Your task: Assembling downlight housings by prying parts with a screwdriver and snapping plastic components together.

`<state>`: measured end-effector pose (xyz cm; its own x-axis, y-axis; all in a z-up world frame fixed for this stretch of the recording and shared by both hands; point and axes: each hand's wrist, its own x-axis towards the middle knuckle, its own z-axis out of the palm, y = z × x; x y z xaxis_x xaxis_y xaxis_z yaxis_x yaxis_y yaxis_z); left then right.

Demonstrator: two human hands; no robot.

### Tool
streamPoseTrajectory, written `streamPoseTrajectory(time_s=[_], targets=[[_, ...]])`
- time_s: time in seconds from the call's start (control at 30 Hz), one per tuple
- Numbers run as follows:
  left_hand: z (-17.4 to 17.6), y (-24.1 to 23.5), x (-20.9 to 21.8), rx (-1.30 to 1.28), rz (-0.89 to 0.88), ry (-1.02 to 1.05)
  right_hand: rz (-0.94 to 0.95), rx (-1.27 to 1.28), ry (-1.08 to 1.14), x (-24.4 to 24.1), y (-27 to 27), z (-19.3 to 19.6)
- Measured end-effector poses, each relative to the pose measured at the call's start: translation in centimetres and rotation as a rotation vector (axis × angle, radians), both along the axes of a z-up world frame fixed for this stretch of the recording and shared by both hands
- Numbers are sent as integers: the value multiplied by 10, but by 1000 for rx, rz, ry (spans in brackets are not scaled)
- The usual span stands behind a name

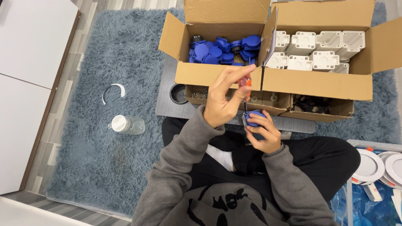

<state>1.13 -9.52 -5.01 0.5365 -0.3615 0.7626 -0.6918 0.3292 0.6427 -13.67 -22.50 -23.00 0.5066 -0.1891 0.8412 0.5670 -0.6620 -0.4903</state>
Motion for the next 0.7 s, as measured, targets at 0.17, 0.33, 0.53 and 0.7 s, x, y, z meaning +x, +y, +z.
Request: streamPoseTrajectory(time_s=[0.17, 0.33, 0.53, 0.7], targets=[[9, 2, -3, -41, -174, 69, 0, -7, -4, 0, 0, -1], [4, 4, 5, 20, -27, -47, -5, -1, -5, 1, 0, 1], [8, 4, 5, -7, -101, 25, 2, 2, -6, 1, 0, 0], [7, 1, 9, -13, -212, 44, -1, 4, -19, 1, 1, 0]])
